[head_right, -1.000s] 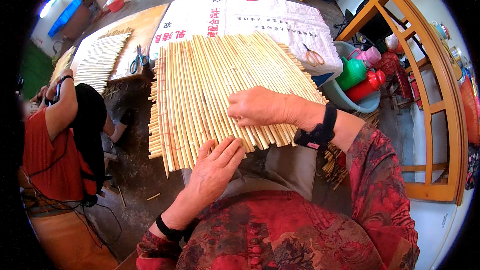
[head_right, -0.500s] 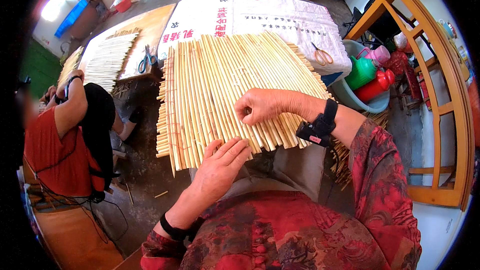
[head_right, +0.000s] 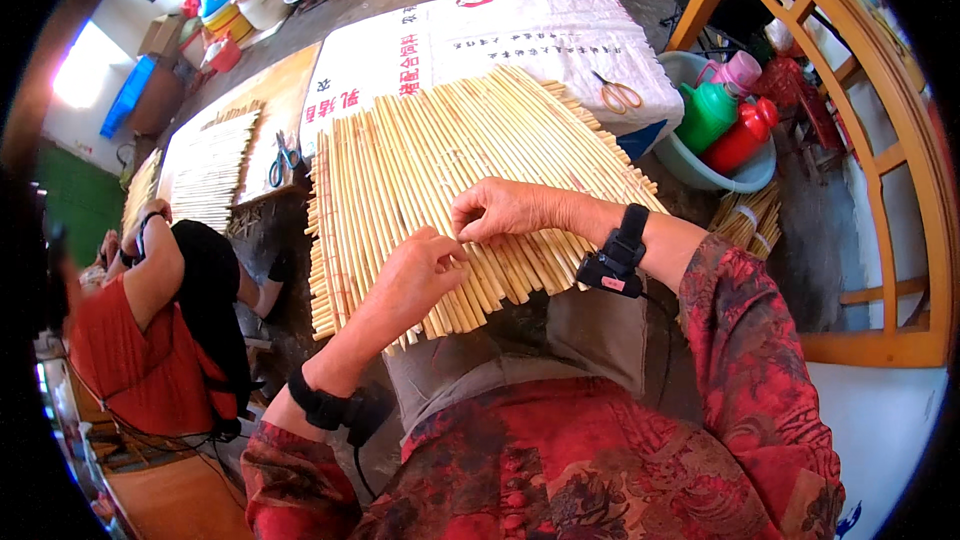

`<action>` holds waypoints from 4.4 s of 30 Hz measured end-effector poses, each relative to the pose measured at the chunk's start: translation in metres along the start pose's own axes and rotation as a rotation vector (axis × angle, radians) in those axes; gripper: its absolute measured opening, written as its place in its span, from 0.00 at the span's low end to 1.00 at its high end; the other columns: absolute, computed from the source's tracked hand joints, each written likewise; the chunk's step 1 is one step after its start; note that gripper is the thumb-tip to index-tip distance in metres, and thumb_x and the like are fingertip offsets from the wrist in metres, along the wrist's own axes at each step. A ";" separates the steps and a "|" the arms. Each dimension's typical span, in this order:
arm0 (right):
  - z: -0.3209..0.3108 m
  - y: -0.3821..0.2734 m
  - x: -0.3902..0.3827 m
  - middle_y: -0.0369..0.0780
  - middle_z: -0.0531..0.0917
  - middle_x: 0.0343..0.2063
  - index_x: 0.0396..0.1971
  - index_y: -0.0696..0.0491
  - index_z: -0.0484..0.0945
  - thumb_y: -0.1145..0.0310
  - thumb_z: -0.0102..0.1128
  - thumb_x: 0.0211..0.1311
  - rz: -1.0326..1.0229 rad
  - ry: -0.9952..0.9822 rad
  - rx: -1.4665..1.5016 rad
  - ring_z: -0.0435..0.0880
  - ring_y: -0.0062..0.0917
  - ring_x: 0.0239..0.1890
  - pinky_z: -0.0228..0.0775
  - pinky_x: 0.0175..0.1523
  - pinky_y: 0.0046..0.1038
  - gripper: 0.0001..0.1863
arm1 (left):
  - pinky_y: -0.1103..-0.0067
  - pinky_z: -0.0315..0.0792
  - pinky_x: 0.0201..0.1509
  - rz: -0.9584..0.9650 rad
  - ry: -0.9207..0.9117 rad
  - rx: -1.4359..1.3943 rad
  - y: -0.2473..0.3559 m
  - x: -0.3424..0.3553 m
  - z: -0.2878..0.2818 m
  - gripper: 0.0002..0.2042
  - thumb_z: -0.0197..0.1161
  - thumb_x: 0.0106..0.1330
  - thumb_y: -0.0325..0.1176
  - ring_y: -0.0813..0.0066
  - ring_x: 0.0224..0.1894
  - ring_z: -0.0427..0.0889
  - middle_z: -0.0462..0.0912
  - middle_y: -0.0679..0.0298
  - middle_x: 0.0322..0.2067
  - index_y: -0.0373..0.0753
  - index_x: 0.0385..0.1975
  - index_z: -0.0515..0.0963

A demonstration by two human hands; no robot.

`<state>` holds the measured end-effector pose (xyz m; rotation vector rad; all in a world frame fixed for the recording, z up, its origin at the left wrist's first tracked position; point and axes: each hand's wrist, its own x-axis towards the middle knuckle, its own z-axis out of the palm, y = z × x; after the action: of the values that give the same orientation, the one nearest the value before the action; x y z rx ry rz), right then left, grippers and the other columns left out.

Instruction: The person is assembling a mat using bamboo sticks. They align the sticks, thread them together with red string, use scissors to trim the ends, and check the alignment and flexibility of the mat.

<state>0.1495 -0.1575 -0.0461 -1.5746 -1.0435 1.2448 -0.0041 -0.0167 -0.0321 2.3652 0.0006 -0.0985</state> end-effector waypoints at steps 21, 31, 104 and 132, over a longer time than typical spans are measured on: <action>0.043 -0.012 -0.054 0.47 0.81 0.29 0.38 0.60 0.77 0.70 0.53 0.55 -0.306 0.357 -0.358 0.81 0.34 0.32 0.72 0.38 0.31 0.13 | 0.81 0.71 0.25 -0.442 -0.245 -0.832 0.012 0.023 -0.031 0.11 0.51 0.66 0.34 0.75 0.20 0.76 0.79 0.59 0.21 0.32 0.30 0.75; 0.059 -0.025 -0.042 0.39 0.78 0.17 0.35 0.62 0.76 0.66 0.49 0.60 0.130 0.249 0.075 0.73 0.20 0.11 0.65 0.17 0.23 0.14 | 0.82 0.72 0.29 -0.376 -0.203 -1.200 0.021 0.032 -0.041 0.14 0.49 0.68 0.33 0.80 0.21 0.74 0.81 0.49 0.35 0.30 0.46 0.71; 0.031 -0.067 0.029 0.35 0.78 0.28 0.34 0.53 0.75 0.67 0.56 0.58 -0.526 0.473 1.436 0.77 0.19 0.28 0.75 0.35 0.25 0.07 | 0.77 0.70 0.47 0.048 0.173 0.398 0.127 0.015 -0.124 0.14 0.55 0.61 0.26 0.71 0.39 0.78 0.81 0.55 0.36 0.32 0.47 0.72; 0.064 0.008 0.011 0.34 0.77 0.32 0.44 0.55 0.72 0.64 0.53 0.62 -0.664 0.324 1.717 0.64 0.13 0.18 0.65 0.30 0.17 0.14 | 0.65 0.72 0.42 0.236 0.284 0.654 0.109 -0.002 -0.036 0.12 0.53 0.52 0.21 0.52 0.41 0.76 0.75 0.52 0.39 0.33 0.39 0.69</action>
<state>0.0890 -0.1421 -0.0656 -0.0207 -0.0018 0.8120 0.0000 -0.0693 0.0696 2.9860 -0.2004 0.4108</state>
